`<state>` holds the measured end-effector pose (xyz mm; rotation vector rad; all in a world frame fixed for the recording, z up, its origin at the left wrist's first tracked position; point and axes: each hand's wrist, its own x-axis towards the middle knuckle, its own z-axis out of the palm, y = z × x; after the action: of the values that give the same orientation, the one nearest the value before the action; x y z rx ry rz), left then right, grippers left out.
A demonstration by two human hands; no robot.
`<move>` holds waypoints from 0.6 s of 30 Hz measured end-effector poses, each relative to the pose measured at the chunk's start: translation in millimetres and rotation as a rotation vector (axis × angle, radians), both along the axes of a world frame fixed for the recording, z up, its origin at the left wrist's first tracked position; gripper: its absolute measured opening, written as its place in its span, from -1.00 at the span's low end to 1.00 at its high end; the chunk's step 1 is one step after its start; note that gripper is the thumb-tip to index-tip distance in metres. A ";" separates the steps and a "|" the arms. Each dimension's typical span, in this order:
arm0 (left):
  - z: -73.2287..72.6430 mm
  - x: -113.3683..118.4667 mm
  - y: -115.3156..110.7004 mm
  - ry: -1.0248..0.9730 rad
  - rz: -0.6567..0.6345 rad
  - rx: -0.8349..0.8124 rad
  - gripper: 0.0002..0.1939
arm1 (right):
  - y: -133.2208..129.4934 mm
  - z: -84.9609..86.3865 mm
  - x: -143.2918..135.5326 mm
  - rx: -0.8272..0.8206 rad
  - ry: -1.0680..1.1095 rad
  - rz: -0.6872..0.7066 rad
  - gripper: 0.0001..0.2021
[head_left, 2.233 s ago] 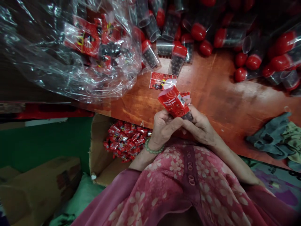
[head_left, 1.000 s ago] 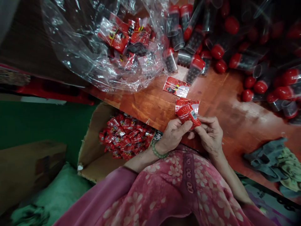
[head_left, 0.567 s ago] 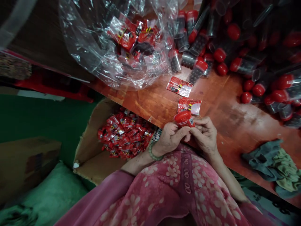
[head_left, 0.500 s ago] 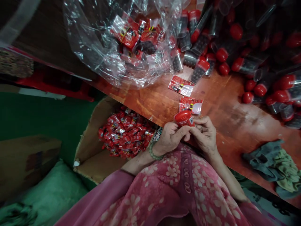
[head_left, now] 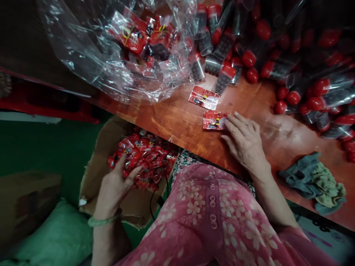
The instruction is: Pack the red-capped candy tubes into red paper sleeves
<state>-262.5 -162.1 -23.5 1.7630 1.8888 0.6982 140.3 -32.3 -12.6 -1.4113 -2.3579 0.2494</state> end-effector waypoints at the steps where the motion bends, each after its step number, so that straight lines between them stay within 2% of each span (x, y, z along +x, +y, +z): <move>1: -1.8 -6.2 -2.2 0.176 0.068 0.018 -0.55 | 3.4 -4.2 1.7 0.023 -0.048 0.019 -0.70; 3: -0.5 4.0 5.1 0.355 0.204 0.086 -0.42 | 7.1 -11.3 3.6 0.083 -0.095 0.064 -0.76; 4: 1.8 19.7 14.7 0.337 0.193 0.103 -0.42 | 7.6 -13.8 4.1 0.114 -0.106 0.082 -0.77; 5: 4.6 40.9 27.5 0.272 0.158 0.189 -0.47 | 7.7 -15.5 4.3 0.142 -0.112 0.095 -0.78; 8: 10.1 118.1 76.3 0.124 -0.248 0.393 -0.47 | 7.4 -16.0 3.4 0.190 -0.110 0.113 -0.76; 11: 7.0 178.3 118.5 0.137 -0.473 0.474 -0.51 | 8.7 -11.6 0.3 0.198 -0.125 0.116 -0.78; 14: -1.9 201.7 141.4 0.188 -0.569 0.504 -0.64 | 10.5 -3.3 -3.5 0.192 -0.139 0.127 -0.78; 18: -9.7 201.8 151.6 0.194 -0.581 0.531 -0.77 | 15.6 13.6 -1.2 0.049 -0.103 0.156 -0.79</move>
<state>-60.7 -10.5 -33.3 2.6339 1.2343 0.8667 139.1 -16.7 1.0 -1.2471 -2.5438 0.1625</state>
